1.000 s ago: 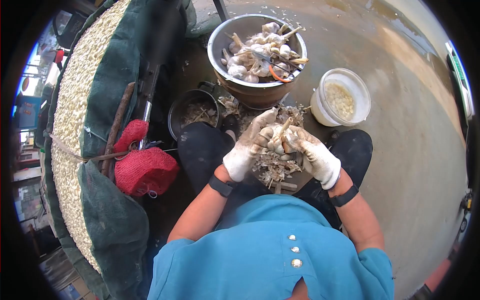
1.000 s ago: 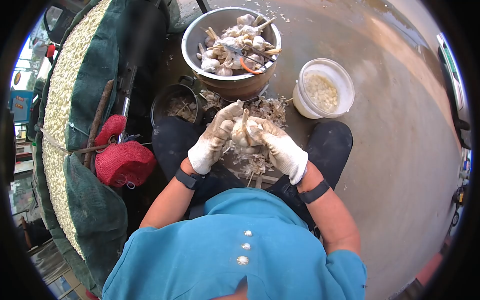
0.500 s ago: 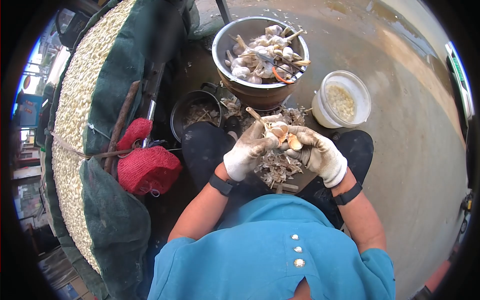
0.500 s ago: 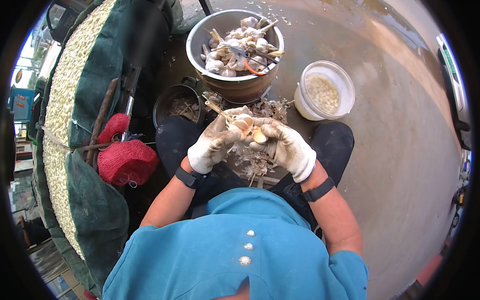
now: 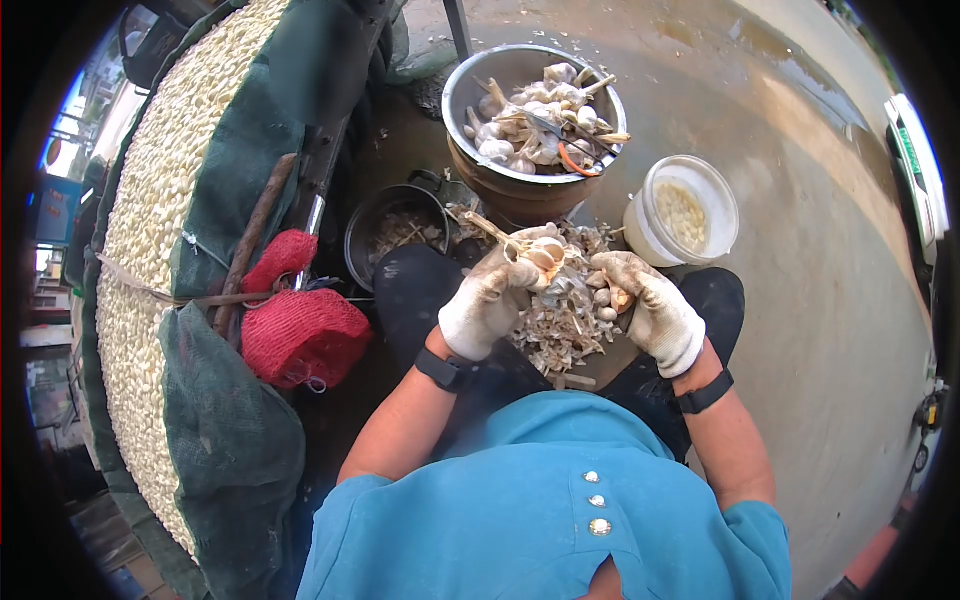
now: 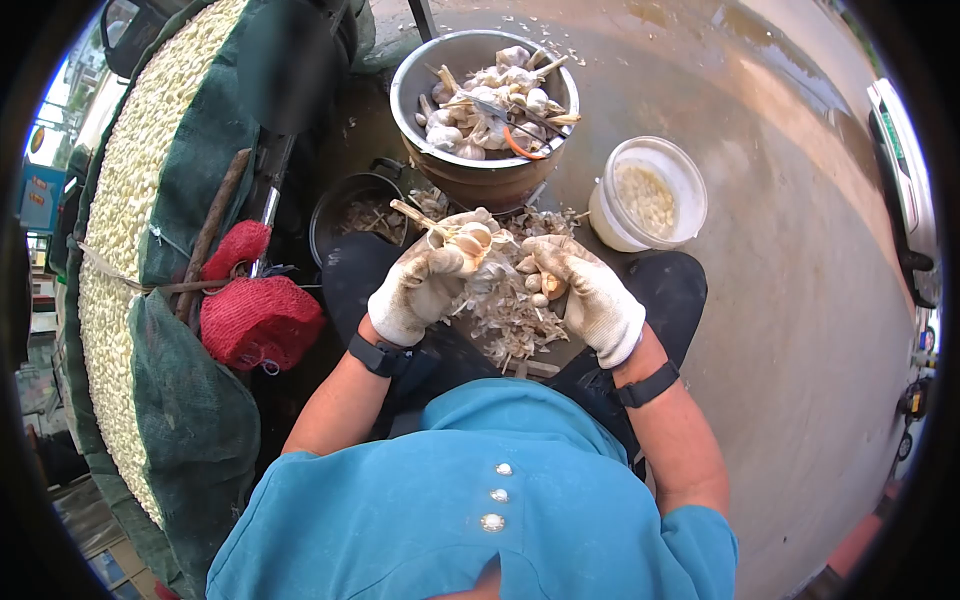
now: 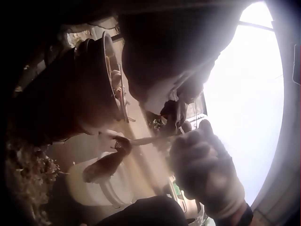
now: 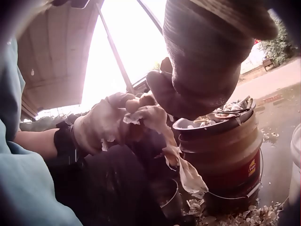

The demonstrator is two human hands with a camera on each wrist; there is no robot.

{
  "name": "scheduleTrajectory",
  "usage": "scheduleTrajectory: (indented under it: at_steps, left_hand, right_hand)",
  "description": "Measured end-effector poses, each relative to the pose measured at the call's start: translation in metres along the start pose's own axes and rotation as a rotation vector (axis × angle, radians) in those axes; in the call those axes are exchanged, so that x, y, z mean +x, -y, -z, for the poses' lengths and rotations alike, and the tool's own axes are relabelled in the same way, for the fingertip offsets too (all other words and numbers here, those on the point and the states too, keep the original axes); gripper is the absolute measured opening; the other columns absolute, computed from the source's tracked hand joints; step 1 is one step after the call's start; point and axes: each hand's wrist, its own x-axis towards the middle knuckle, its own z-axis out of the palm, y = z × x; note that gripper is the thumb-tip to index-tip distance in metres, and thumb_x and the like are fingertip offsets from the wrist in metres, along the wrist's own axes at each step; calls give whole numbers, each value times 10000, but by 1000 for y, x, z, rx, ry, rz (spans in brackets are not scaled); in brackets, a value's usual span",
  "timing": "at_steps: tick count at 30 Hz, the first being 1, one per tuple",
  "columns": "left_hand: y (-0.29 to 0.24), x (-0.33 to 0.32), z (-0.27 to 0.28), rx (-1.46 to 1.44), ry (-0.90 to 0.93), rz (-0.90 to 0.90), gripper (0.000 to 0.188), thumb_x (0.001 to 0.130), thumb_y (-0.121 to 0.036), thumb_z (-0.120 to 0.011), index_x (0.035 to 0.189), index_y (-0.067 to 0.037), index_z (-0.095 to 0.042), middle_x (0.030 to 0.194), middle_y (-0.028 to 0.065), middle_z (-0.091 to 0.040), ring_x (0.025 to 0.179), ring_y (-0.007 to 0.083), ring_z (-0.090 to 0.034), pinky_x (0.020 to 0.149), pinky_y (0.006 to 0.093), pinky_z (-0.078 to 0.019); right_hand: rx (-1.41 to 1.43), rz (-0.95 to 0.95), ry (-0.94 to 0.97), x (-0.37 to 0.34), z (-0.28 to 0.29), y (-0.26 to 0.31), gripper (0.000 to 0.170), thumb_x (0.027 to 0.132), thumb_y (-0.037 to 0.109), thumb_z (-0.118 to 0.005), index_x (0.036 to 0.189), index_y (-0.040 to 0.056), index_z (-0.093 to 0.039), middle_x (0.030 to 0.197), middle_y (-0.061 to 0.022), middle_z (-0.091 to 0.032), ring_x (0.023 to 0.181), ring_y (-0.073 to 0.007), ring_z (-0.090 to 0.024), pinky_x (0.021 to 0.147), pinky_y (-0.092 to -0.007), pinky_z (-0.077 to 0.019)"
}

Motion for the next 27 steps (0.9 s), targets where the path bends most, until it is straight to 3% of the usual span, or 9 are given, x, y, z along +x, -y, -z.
scheduleTrajectory:
  at_steps: [3,5,9,11,20,21,23,26,27]
  left_hand:
    - [-4,-5,-1,69,24,2,694,846,-291,-660,1391,27,-371,1340,132,-499,1234,234,-496,1072,374,-379]
    - [-12,-11,-12,202,59,14,698,854,-306,-655,1392,33,-369,1345,131,-496,1234,218,-493,1075,366,-370]
    - [-18,-10,-28,250,148,70,715,860,-331,-649,1399,37,-357,1344,127,-496,1233,211,-491,1075,359,-365]
    - [-25,-16,-32,328,137,108,719,864,-326,-642,1405,44,-345,1353,126,-488,1242,209,-482,1076,356,-364]
    - [-19,-24,-19,322,72,122,780,837,-373,-667,1418,28,-337,1359,115,-477,1246,213,-477,1085,359,-353]
    - [-21,-25,-19,320,74,122,780,837,-373,-667,1418,28,-337,1359,115,-477,1246,213,-477,1085,359,-353]
    - [-30,-28,-24,357,121,101,586,918,-256,-546,1413,0,-363,1320,73,-507,1190,154,-496,1039,300,-376]
    - [-22,-28,-8,278,144,13,569,923,-289,-546,1389,3,-399,1313,84,-514,1183,159,-503,1035,300,-379]
    - [-20,-29,-4,276,141,11,569,923,-289,-546,1389,3,-399,1313,84,-514,1183,159,-503,1035,300,-379]
  right_hand:
    - [-158,-9,-42,2,-17,2,250,948,143,-570,1177,43,-562,954,-86,-644,726,-97,-597,613,-241,-514]
    - [-456,-5,-156,8,-32,0,237,955,122,-555,1177,41,-562,999,-77,-642,768,-84,-591,662,-234,-515]
    - [-756,195,-130,14,-58,-7,318,907,136,-647,1188,20,-552,1121,-75,-630,968,-97,-595,845,-272,-514]
    - [-688,151,-131,15,-65,-8,355,883,175,-693,1170,17,-557,1116,-68,-638,974,-109,-603,859,-274,-513]
    - [-728,166,-189,24,-56,-23,207,890,225,-691,980,45,-643,929,-17,-668,844,-72,-594,759,-242,-513]
    - [-853,190,-235,23,-60,-22,206,893,241,-688,954,48,-647,896,-6,-664,828,-71,-587,754,-236,-506]
    - [-979,213,-280,25,-61,-24,210,896,256,-684,928,51,-651,863,5,-660,812,-69,-580,749,-231,-499]
    - [-1001,287,-259,28,-65,-24,252,910,295,-662,977,54,-636,811,1,-647,729,-59,-585,640,-213,-504]
    - [-845,164,-276,26,-70,-21,268,917,309,-649,1011,59,-624,796,-2,-637,674,-49,-573,568,-200,-485]
